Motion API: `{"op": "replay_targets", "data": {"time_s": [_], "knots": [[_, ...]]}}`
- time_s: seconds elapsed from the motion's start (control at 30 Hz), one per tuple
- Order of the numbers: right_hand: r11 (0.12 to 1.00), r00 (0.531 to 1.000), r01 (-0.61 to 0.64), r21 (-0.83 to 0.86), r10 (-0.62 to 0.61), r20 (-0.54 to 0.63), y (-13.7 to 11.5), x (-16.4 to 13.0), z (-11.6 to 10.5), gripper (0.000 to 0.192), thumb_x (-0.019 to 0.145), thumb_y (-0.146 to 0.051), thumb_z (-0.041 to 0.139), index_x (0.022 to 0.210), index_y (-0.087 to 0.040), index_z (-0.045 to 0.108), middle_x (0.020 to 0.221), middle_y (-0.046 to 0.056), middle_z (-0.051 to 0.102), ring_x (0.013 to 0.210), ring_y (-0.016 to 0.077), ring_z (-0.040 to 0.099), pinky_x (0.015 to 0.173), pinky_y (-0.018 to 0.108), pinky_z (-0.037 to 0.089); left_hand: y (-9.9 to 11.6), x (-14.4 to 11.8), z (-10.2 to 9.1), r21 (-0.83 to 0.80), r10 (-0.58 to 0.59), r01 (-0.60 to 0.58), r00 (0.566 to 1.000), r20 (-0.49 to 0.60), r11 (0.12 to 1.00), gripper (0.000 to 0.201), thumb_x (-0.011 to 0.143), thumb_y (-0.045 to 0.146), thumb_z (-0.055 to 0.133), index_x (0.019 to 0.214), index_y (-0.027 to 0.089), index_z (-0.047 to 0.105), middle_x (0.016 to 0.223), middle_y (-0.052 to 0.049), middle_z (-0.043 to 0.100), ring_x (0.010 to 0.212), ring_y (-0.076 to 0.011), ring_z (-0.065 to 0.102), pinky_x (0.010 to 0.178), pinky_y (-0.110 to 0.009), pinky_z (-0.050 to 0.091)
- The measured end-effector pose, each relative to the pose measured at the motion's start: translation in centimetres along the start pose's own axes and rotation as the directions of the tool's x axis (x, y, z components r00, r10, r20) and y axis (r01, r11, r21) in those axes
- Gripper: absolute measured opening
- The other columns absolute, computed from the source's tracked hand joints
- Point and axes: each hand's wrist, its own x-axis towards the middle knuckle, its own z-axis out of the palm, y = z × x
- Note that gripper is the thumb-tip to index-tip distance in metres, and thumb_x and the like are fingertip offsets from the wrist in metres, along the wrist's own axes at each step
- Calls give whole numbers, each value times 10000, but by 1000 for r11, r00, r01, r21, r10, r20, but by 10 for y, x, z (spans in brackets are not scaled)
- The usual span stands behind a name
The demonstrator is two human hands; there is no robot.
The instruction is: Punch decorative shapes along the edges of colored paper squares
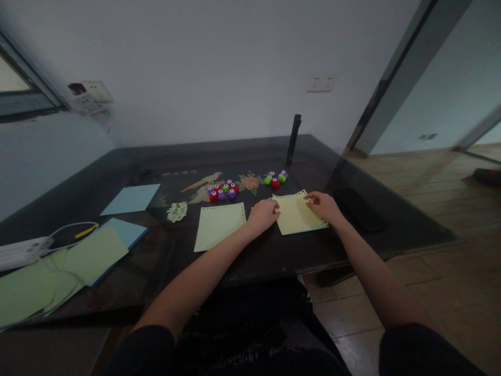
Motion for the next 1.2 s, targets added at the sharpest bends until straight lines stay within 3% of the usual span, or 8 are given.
{"op": "replay_targets", "data": {"time_s": [0.3, 0.73, 1.1, 1.2], "knots": [[1000, 999, 23, 4, -23, -23, -2, -2, -1, 198, 704, -195, 610, 879, -192, 703, 670, 6, 604, 635, 141, 555, 592, 242, 400, 0, -1, -1, 10, 0, 0, 1000, 4, 1000, 211, 790, 212, 562, 977, 181, 653, 917, -56, 679, 903, -193, 616, 803, -280, 473], [1000, 998, 6, 20, -7, 54, -4, -5, -9, 173, 703, -168, 599, 832, -182, 714, 680, 21, 618, 638, 148, 562, 593, 253, 391, 1, -2, -1, 51, 11, -12, 1000, 3, 999, 216, 798, 252, 566, 990, 187, 643, 945, -48, 671, 886, -190, 608, 787, -283, 466], [995, 996, 81, -60, -83, -36, 3, -4, -2, 150, 698, -209, 637, 819, -168, 715, 747, 20, 490, 656, 132, 504, 661, 253, 414, 8, -7, -6, 128, 0, 0, 1000, 5, 992, 199, 813, 281, 566, 971, 192, 647, 1031, -77, 591, 1007, -227, 560, 872, -343, 422], [995, 994, 90, -53, -93, -60, 6, -4, -1, 138, 717, -226, 622, 806, -172, 712, 749, 19, 490, 651, 131, 503, 653, 255, 409, 13, -7, -14, 134, 18, -17, 1000, -9, 991, 226, 827, 284, 542, 1006, 191, 643, 1031, -80, 601, 991, -228, 566, 859, -347, 425]]}}
